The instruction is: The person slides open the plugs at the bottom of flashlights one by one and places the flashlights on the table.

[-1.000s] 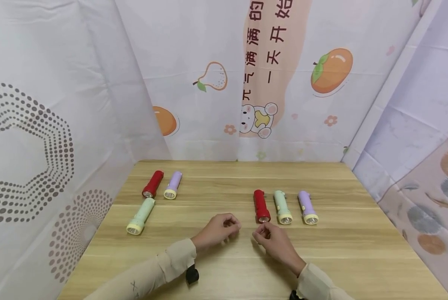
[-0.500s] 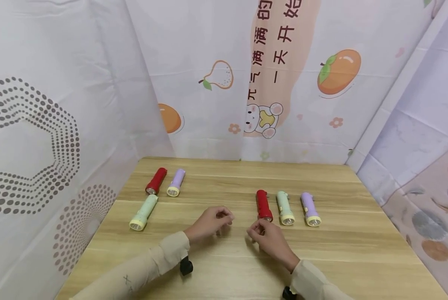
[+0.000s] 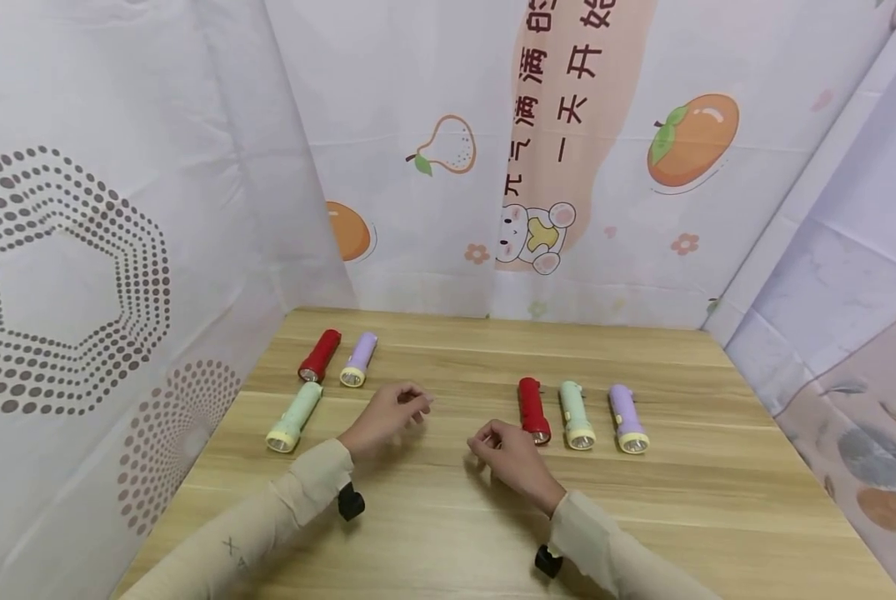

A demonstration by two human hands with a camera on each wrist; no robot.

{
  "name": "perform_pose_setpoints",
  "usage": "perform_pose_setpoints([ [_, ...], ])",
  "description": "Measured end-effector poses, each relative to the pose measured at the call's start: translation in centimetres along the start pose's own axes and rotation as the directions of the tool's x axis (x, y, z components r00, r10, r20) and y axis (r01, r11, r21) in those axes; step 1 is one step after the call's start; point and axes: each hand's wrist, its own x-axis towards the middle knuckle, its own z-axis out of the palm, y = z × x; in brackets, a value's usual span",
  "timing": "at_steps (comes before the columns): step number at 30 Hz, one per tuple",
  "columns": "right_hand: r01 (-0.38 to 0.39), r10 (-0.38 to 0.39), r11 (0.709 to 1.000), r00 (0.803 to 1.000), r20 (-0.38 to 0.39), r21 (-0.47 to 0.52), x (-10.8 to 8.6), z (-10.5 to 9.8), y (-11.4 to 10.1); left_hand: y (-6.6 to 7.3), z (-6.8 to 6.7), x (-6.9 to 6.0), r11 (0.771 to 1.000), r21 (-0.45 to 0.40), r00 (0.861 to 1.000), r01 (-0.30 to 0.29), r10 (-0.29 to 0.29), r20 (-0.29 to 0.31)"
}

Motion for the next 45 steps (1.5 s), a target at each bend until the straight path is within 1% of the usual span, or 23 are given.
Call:
perform_pose_setpoints([
  [3, -0.001, 0.001, 1.000, 1.000, 0.005, -0.003, 0.8, 0.7, -0.7, -0.1, -1.0, 0.2, 1.000, 0.009, 1.000, -0.009, 0.009, -0.027],
  [9, 0.027, -0.027, 0.997, 1.000, -0.004, -0.068, 2.4, 2.1, -2.3, -0.3, -2.9, 1.3, 1.000, -0.013, 0.996, 0.005, -0.006, -0.086],
  [12, 0.039, -0.039, 0.997, 0.999, 0.002, -0.062, 2.7, 2.6, -2.6, 0.2, -3.9, 1.9, 1.000, -0.012, 0.992, -0.017, 0.015, -0.122],
  [13, 0.042, -0.042, 0.998, 0.999, 0.005, -0.057, 2.8, 2.7, -2.7, 0.3, -4.4, 2.0, 0.999, -0.004, 0.990, -0.033, 0.032, -0.137],
  [17, 0.044, -0.043, 0.999, 0.999, 0.017, -0.021, 3.2, 3.4, -3.0, 0.7, -6.0, 2.7, 0.996, 0.009, 0.974, -0.086, 0.086, -0.210],
  [19, 0.041, -0.041, 0.999, 0.999, 0.022, -0.003, 3.4, 3.6, -3.2, 0.8, -6.6, 2.8, 0.995, 0.020, 0.968, -0.098, 0.100, -0.229],
  [22, 0.053, -0.052, 0.999, 0.998, 0.025, -0.006, 3.7, 4.1, -3.6, 0.5, -7.3, 3.0, 0.996, 0.018, 0.964, -0.084, 0.086, -0.253],
  [24, 0.069, -0.068, 0.997, 0.997, 0.030, -0.017, 4.0, 4.4, -3.9, 0.0, -7.7, 3.2, 0.998, 0.012, 0.960, -0.062, 0.063, -0.272],
  [28, 0.096, -0.094, 0.995, 0.995, 0.040, -0.034, 4.6, 5.1, -4.4, -1.0, -8.7, 3.7, 1.000, -0.004, 0.947, -0.018, 0.016, -0.321],
  [30, 0.096, -0.095, 0.995, 0.995, 0.043, -0.032, 4.8, 5.5, -4.6, -1.3, -9.1, 4.0, 1.000, -0.011, 0.942, -0.016, 0.011, -0.335],
  [33, 0.084, -0.083, 0.996, 0.995, 0.050, -0.018, 5.2, 5.9, -4.6, -1.4, -9.7, 4.4, 1.000, -0.018, 0.933, -0.010, 0.002, -0.359],
  [37, 0.067, -0.069, 0.998, 0.996, 0.064, 0.021, 5.5, 6.4, -4.7, -1.1, -10.2, 4.8, 1.000, 0.013, 0.913, 0.029, -0.021, -0.407],
  [39, 0.058, -0.061, 0.998, 0.996, 0.069, 0.038, 5.6, 6.7, -4.8, -1.1, -10.4, 5.0, 0.999, 0.025, 0.907, 0.046, -0.032, -0.419],
  [43, 0.044, -0.048, 0.997, 0.997, 0.064, 0.061, 6.1, 7.1, -5.0, -1.1, -10.8, 5.6, 0.998, 0.039, 0.905, 0.039, -0.019, -0.424],
  [45, 0.039, -0.043, 0.997, 0.997, 0.058, 0.066, 6.4, 7.4, -5.1, -1.1, -11.0, 5.8, 0.998, 0.055, 0.901, 0.041, -0.013, -0.433],
])
